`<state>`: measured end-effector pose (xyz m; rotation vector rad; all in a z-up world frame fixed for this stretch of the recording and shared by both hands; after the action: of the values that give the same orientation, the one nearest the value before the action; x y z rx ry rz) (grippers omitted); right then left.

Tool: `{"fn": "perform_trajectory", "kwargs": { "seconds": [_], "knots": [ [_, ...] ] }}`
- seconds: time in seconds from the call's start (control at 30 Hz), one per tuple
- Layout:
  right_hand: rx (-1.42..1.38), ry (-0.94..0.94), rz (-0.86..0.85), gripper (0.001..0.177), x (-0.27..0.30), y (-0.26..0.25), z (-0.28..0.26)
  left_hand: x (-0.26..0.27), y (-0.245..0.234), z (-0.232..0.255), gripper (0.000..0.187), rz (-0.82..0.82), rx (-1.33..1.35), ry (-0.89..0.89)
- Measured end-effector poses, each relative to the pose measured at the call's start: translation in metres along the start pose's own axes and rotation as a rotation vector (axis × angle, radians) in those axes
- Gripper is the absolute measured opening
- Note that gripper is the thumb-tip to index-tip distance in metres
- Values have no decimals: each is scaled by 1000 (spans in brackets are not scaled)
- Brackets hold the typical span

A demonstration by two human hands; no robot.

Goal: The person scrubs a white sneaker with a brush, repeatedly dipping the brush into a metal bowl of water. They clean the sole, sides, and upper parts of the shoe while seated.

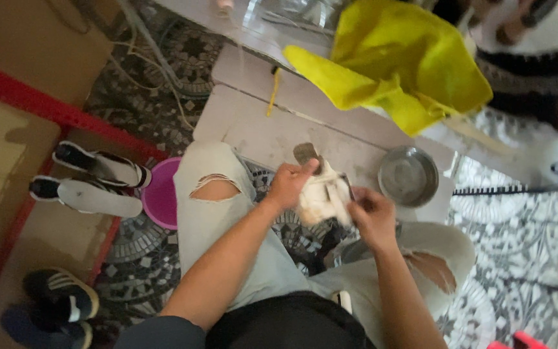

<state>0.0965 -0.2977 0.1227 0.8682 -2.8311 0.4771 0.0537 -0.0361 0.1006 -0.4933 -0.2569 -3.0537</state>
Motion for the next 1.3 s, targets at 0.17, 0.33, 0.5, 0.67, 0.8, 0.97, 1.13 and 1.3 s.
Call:
{"fn": "perform_trajectory", "kwargs": {
  "seconds": [0.17,0.33,0.5,0.67,0.8,0.97,1.13,1.3],
  "knots": [
    [-106,37,55,38,-10,16,33,-13,-17,-24,63,-3,-46,59],
    [-76,59,68,40,-22,24,47,2,-31,-6,62,20,-105,37],
    [-249,86,11,34,-15,45,32,-13,-46,-37,59,76,-36,10],
    [-178,130,137,32,-34,39,54,1,-58,-30,54,57,-88,13],
    [-205,151,46,34,-29,47,45,-6,-65,-41,53,57,-25,45],
    [-107,244,153,40,-39,30,64,-1,-82,-48,52,30,-65,82],
    [-181,229,77,44,-30,37,63,2,-81,-49,51,29,-69,70],
    [-185,201,74,27,-22,49,49,-6,-86,-66,52,51,-41,53]
  ]
}}
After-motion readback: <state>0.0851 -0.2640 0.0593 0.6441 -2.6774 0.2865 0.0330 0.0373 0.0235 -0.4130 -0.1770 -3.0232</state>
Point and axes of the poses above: each hand's wrist, its own x-axis away from the middle knuckle, its own y-axis out of the palm, z = x × y, the point moved 1 cm from there along -x, towards the middle knuckle, and after that the axes turned 13 degrees about -z, right-handed, at the moved point
